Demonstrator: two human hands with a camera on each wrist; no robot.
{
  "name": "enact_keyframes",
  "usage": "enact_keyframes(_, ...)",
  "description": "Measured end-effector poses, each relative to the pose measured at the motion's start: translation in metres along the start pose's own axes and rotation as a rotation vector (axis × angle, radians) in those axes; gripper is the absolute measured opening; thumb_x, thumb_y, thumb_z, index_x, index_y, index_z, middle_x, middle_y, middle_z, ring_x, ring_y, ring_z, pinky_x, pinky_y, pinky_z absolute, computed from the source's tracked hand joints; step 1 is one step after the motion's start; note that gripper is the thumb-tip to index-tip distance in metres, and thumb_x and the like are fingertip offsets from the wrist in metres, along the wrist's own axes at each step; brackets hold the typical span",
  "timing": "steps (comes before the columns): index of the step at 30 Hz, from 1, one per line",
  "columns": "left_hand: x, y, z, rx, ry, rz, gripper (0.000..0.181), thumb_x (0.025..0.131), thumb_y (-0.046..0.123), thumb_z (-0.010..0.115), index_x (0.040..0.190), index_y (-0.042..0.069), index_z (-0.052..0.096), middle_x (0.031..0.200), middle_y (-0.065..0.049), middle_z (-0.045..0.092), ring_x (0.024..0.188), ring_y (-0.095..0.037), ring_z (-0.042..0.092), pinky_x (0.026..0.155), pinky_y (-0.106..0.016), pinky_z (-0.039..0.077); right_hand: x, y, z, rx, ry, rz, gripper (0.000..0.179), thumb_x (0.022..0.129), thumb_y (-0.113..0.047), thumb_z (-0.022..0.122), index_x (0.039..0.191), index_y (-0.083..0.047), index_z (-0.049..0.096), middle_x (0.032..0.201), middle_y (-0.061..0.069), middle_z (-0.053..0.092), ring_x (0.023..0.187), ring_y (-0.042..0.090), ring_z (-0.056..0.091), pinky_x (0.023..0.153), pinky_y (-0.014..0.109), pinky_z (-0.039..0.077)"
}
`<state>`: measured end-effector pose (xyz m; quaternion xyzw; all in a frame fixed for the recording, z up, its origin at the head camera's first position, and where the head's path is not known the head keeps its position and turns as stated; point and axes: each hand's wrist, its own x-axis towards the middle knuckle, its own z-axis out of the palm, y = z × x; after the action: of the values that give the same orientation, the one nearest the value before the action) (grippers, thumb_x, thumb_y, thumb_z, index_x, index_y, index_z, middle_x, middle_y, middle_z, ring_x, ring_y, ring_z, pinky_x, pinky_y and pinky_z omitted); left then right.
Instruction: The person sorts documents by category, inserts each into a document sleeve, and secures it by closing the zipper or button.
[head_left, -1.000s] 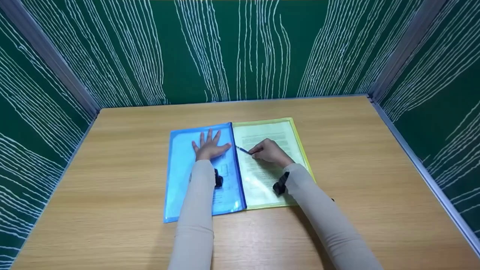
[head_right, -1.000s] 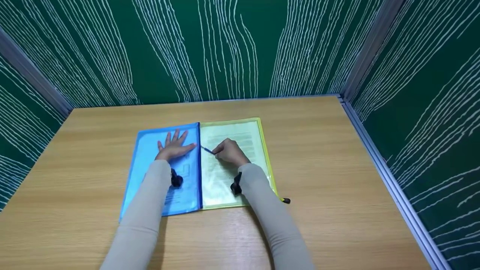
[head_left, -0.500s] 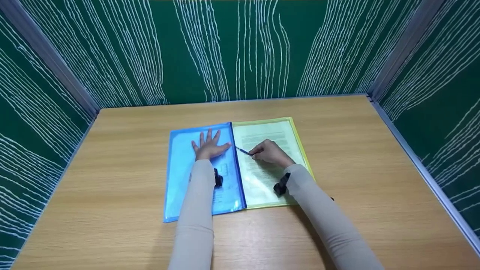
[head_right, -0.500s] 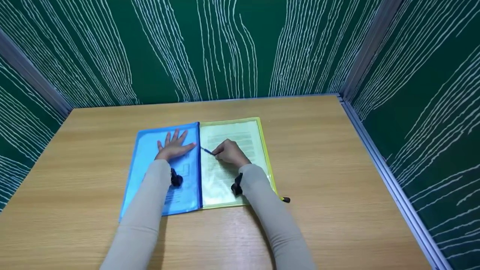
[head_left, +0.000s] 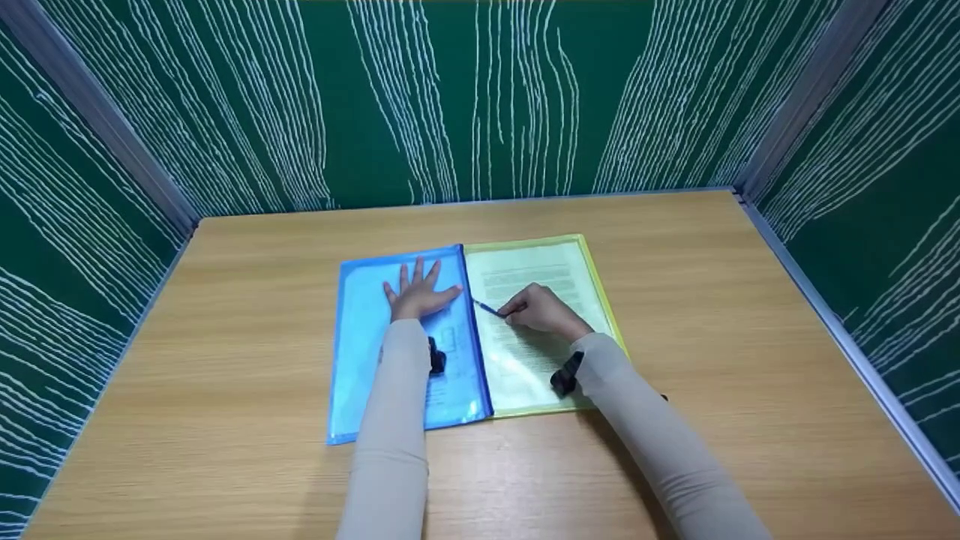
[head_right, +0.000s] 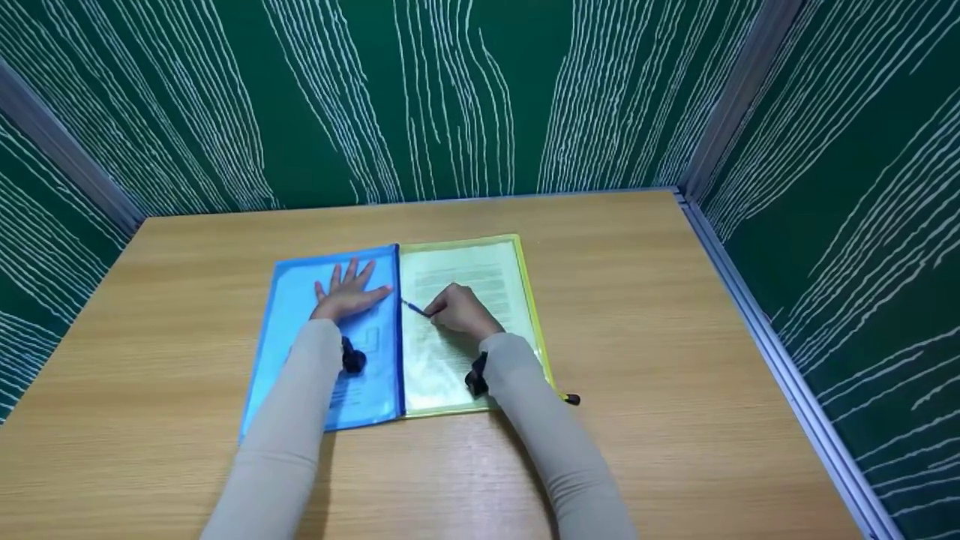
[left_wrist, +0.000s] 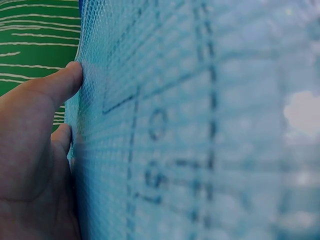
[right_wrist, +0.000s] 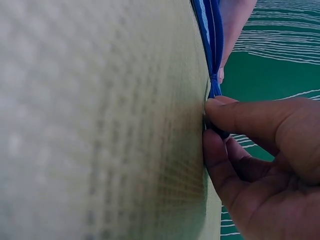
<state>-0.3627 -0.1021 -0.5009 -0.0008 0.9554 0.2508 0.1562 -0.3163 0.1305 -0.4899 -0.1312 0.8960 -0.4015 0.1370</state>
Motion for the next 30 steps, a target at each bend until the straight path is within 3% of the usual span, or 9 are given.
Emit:
enact_keyframes(10, -0.001, 0.003, 0.001, 0.006, 0.006, 0.011, 0.082, 0.088, 0.069, 0.043, 0.155, 0.033, 0.012, 0.163, 0.001, -0.007, 0.148, -0.030, -0.019, 0.112, -0.062, -0.018, -0.007, 0.001, -0.002, -0.048, -0.009, -0.049, 0.017, 0.086, -0.004, 0.068, 0.101, -0.005, 0.076, 0.103, 0.014, 0.073, 0.099, 0.024, 0.068, 0.078, 0.029, 0.054)
enact_keyframes(19, -0.002, 0.003, -0.002, -0.017, 0.013, 0.003, 0.082, 0.088, 0.067, 0.044, 0.155, 0.032, 0.013, 0.163, 0.001, -0.007, 0.148, -0.030, -0.019, 0.111, -0.061, -0.019, -0.012, 0.002, -0.002, -0.056, -0.035, -0.043, 0.016, 0.085, -0.004, 0.070, 0.100, -0.005, 0.077, 0.100, 0.013, 0.074, 0.080, 0.011, 0.062, 0.065, 0.018, 0.046)
enact_keyframes(25, -0.001, 0.001, -0.003, -0.025, 0.012, -0.004, 0.081, 0.089, 0.066, 0.044, 0.155, 0.032, 0.012, 0.163, 0.001, -0.008, 0.147, -0.030, -0.020, 0.111, -0.061, -0.019, -0.018, 0.002, -0.003, -0.060, -0.058, -0.046, 0.016, 0.085, -0.006, 0.070, 0.100, -0.006, 0.077, 0.100, 0.012, 0.074, 0.077, 0.008, 0.060, 0.064, 0.018, 0.046)
enact_keyframes(30, 0.000, -0.001, -0.003, -0.028, 0.041, -0.032, 0.081, 0.089, 0.066, 0.044, 0.155, 0.032, 0.012, 0.163, 0.001, -0.008, 0.148, -0.030, -0.020, 0.111, -0.062, -0.019, -0.023, 0.002, -0.005, -0.055, -0.101, -0.097, 0.015, 0.085, -0.004, 0.069, 0.098, -0.005, 0.077, 0.096, 0.012, 0.075, 0.077, 0.009, 0.064, 0.065, 0.018, 0.048)
